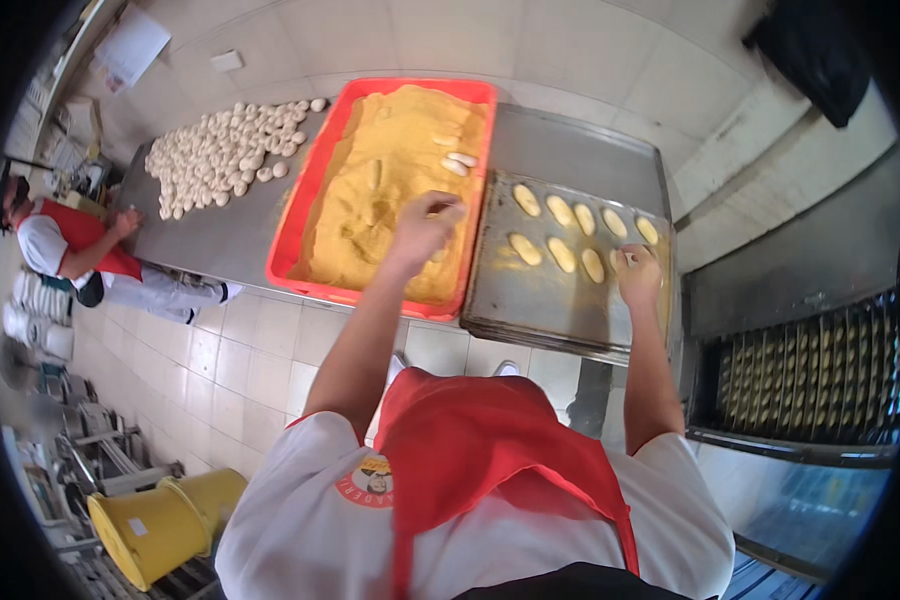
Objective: The person prepares bread by coating dough pieces in a yellow powder, placing them on a tray, and sliding the tray into a commercial oven rack.
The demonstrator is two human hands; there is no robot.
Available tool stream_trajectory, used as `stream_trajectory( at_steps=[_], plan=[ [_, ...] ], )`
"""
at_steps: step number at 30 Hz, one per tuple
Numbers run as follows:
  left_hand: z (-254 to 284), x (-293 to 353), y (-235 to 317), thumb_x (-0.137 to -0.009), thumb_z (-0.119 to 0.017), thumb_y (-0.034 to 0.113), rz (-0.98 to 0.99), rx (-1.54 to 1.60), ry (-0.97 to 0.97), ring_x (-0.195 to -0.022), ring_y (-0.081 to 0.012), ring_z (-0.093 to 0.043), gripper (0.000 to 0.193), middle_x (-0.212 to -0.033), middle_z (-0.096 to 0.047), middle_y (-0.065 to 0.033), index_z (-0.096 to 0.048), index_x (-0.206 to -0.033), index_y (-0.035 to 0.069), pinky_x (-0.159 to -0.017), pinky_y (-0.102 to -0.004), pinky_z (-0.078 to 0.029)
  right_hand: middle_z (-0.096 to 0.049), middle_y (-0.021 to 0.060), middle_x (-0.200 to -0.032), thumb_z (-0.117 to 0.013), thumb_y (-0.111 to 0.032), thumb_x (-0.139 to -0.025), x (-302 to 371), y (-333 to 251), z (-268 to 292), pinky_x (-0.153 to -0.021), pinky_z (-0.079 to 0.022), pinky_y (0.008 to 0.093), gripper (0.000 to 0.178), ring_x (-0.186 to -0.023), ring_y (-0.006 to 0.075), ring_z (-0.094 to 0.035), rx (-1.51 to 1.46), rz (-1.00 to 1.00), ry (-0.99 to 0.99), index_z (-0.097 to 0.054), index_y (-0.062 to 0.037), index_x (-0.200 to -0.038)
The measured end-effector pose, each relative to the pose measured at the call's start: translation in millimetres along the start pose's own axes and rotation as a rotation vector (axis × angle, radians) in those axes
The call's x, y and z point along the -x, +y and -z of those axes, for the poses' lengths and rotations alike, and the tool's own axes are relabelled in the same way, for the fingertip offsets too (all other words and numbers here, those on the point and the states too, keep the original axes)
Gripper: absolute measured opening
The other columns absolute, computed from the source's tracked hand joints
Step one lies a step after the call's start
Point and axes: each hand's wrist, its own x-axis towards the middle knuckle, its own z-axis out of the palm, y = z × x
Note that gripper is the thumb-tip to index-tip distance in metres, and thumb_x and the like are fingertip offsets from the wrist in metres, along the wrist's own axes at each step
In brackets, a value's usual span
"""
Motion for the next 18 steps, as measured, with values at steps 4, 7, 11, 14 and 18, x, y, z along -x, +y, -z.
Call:
stream_trajectory(
  at_steps=[4,7,11,14,18],
  plan=[
    [169,12,-52,-0.096,-0.073,0.017,0.007,0.391,0.409,-0.083,-0.0124,-0.065,0.046,-0.093,-0.067,-0.0061,-0.058,-0.134,-0.004,-0.068,-0.0296,-0.052,-0.076,0.0146,-0.105,-0.078,-0.019,-0.092,27,-140,-56,-0.085,-0.058,0.0394,0.026,-0.094,0.0251,-0.074,-0.389,0.026,-0.099,-0.076,-0.0015,-0.110],
    [236,24,-93,-0.092,-0.070,0.010,0.201,0.021,0.293,-0.088,-0.0193,-0.069,0.064,-0.099,-0.069,-0.0136,-0.045,-0.148,-0.007,-0.072,-0.0341,-0.056,-0.073,0.0223,-0.121,-0.078,-0.035,-0.091,62,-232,-115,-0.098,-0.056,0.0411,0.060,-0.109,0.0317,-0.072,-0.306,0.010,-0.646,-0.064,0.0005,-0.138],
    [247,10,-129,-0.087,-0.070,0.010,0.284,-0.701,-0.041,-0.108,-0.0343,-0.067,0.077,-0.118,-0.066,-0.0271,-0.037,-0.154,-0.007,-0.089,-0.0400,-0.055,-0.062,0.0262,-0.142,-0.079,-0.032,-0.091,90,-303,-209,-0.108,-0.049,0.0404,0.081,-0.128,0.0323,-0.064,0.057,-0.043,-0.917,-0.044,0.0055,-0.154],
    [205,-30,-144,-0.084,-0.071,0.012,0.203,-0.705,-0.013,-0.125,-0.0456,-0.063,0.084,-0.133,-0.061,-0.0376,-0.033,-0.156,-0.007,-0.104,-0.0438,-0.053,-0.057,0.0247,-0.148,-0.081,-0.024,-0.090,69,-306,-276,-0.111,-0.045,0.0404,0.082,-0.133,0.0328,-0.059,-0.551,-0.487,-0.842,-0.042,0.0054,-0.156],
    [206,-90,-132,-0.086,-0.069,0.010,-0.056,-0.113,0.073,-0.128,-0.0421,-0.062,0.084,-0.143,-0.055,-0.0349,-0.030,-0.159,-0.006,-0.109,-0.0432,-0.049,-0.053,0.0187,-0.151,-0.081,-0.016,-0.089,1,-326,-300,-0.113,-0.042,0.0430,0.080,-0.135,0.0301,-0.053,-0.787,-0.387,-0.614,-0.043,0.0045,-0.156]
  ],
)
